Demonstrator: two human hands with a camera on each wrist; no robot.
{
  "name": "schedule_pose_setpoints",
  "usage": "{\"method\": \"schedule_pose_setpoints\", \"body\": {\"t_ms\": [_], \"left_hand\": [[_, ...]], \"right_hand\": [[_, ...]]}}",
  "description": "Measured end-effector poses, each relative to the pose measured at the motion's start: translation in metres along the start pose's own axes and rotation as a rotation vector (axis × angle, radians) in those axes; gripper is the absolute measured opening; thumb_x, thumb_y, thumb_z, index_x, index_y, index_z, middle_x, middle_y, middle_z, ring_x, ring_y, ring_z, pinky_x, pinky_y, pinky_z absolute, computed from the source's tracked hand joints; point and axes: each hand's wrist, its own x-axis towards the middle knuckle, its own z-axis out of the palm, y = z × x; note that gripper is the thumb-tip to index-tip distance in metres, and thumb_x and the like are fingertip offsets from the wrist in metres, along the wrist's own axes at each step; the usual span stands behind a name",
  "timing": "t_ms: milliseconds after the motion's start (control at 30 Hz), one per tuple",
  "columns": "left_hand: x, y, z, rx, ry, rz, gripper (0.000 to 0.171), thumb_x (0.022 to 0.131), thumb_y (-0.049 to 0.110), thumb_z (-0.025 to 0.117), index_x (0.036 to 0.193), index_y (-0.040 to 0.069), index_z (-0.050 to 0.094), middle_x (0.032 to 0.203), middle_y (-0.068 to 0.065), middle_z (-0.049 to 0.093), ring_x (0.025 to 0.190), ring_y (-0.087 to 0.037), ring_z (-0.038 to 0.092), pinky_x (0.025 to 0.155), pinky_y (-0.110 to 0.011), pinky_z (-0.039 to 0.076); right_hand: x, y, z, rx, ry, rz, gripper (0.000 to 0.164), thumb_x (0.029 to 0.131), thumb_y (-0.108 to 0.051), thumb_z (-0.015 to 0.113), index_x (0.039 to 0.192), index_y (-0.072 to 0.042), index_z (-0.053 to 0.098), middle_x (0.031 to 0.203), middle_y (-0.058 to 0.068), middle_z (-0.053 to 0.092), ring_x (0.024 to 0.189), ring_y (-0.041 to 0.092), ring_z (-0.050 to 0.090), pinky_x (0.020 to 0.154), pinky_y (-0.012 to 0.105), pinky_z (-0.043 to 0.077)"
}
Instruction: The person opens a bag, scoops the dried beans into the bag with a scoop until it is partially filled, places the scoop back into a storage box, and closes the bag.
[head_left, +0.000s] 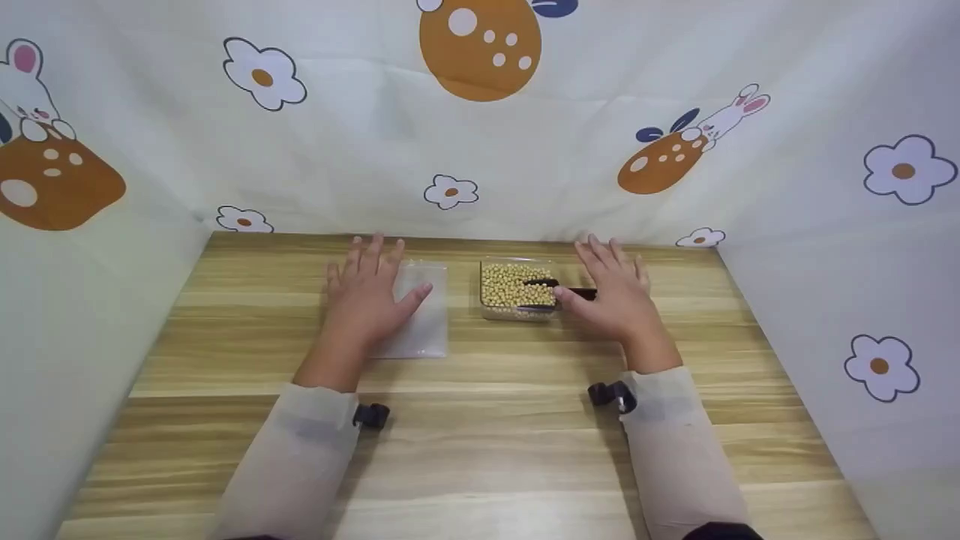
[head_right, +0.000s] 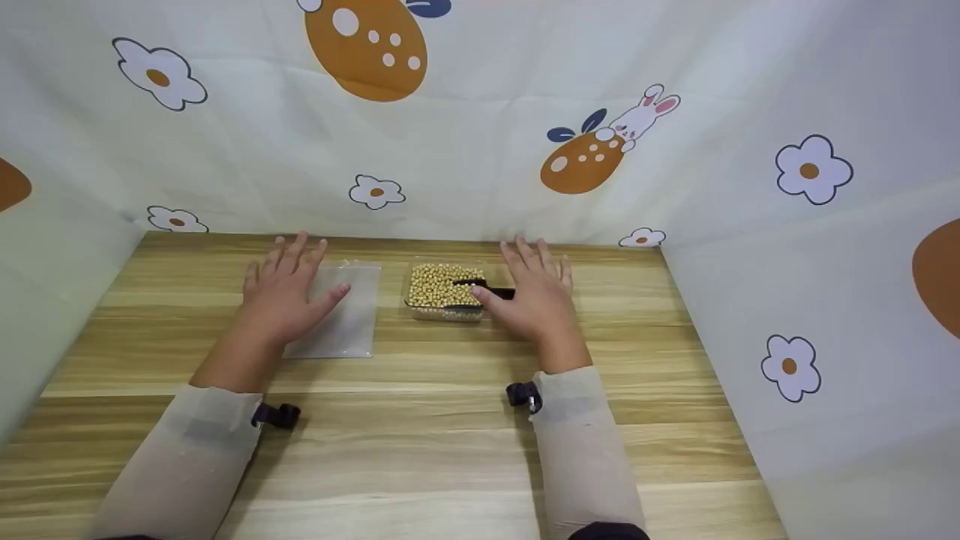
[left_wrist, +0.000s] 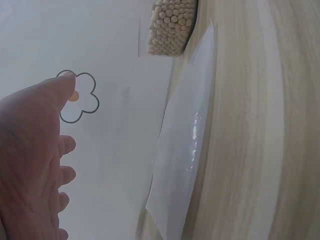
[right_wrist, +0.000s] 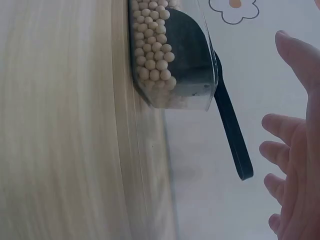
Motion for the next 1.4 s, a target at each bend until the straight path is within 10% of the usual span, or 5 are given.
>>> {"method": "schedule_pose_setpoints", "body": {"t_ms": [1400], "left_hand": [[-0.021, -0.054, -0.011, -0.011, -0.004, -0.013, 0.106, 0.097, 0.089, 0.030, 0.173, 0.016, 0.015, 0.182, -0.018, 0.003, 0.167, -0.049, 0.001, 0.129, -0.080, 0.000]], "right_hand": [[0.024, -0.160, 0.053, 0.029, -0.119, -0.262, 0.096, 0.096, -0.085, 0.043, 0.172, -0.030, 0.022, 0.181, -0.006, 0.014, 0.170, 0.025, 0.008, 0.137, 0.061, 0.016]]}}
